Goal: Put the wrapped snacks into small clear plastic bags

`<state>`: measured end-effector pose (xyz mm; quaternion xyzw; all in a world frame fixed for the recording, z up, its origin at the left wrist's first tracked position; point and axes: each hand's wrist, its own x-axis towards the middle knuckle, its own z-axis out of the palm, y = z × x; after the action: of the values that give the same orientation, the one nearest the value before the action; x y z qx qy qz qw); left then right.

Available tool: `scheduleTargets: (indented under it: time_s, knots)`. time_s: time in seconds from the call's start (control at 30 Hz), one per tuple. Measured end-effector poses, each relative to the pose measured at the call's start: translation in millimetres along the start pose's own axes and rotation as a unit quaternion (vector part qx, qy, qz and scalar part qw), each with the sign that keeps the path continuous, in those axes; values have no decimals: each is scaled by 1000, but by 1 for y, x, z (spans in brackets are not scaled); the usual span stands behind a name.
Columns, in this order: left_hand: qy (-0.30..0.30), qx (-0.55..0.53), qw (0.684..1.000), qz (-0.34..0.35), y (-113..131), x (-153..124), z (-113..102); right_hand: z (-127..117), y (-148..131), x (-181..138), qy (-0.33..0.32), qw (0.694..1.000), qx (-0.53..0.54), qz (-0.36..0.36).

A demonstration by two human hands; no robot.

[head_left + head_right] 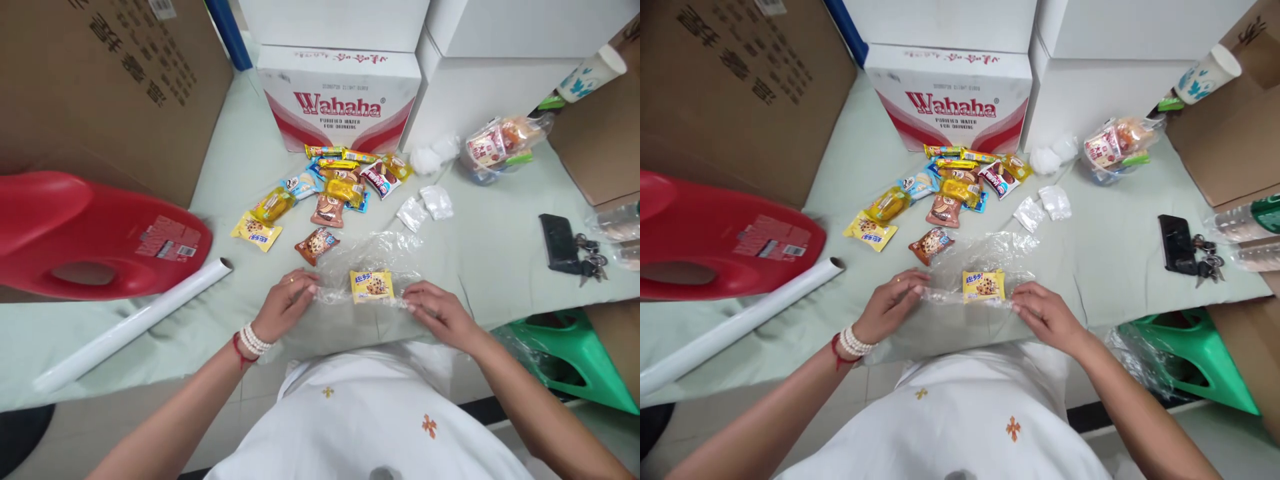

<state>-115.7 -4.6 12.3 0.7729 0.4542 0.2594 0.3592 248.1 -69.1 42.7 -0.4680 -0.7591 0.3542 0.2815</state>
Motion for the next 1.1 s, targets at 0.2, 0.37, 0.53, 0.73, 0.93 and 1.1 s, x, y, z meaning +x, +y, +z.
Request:
scheduleTargets:
  time_s: [0.2, 0.37, 0.53, 0.73, 0.93, 1.1]
  knots:
    - [123, 29, 986, -114, -5, 28, 15, -5, 10, 38, -3, 968, 20, 250]
    - [292, 106, 948, -67, 16, 13, 4, -2, 17, 48, -10, 951, 47, 306]
    - [221, 248, 922, 198, 47, -21, 13, -3, 16, 48, -6, 949, 36, 312]
    - [22, 250, 942, 223, 46, 11, 49, -12, 22, 46, -52, 951, -23, 305]
    - [23, 191, 963, 188, 40, 31, 54, -39, 6, 90, -74, 937, -282, 190]
    - [35, 184, 965, 182, 42, 34, 57, -9, 3, 155, -126, 929, -343, 51]
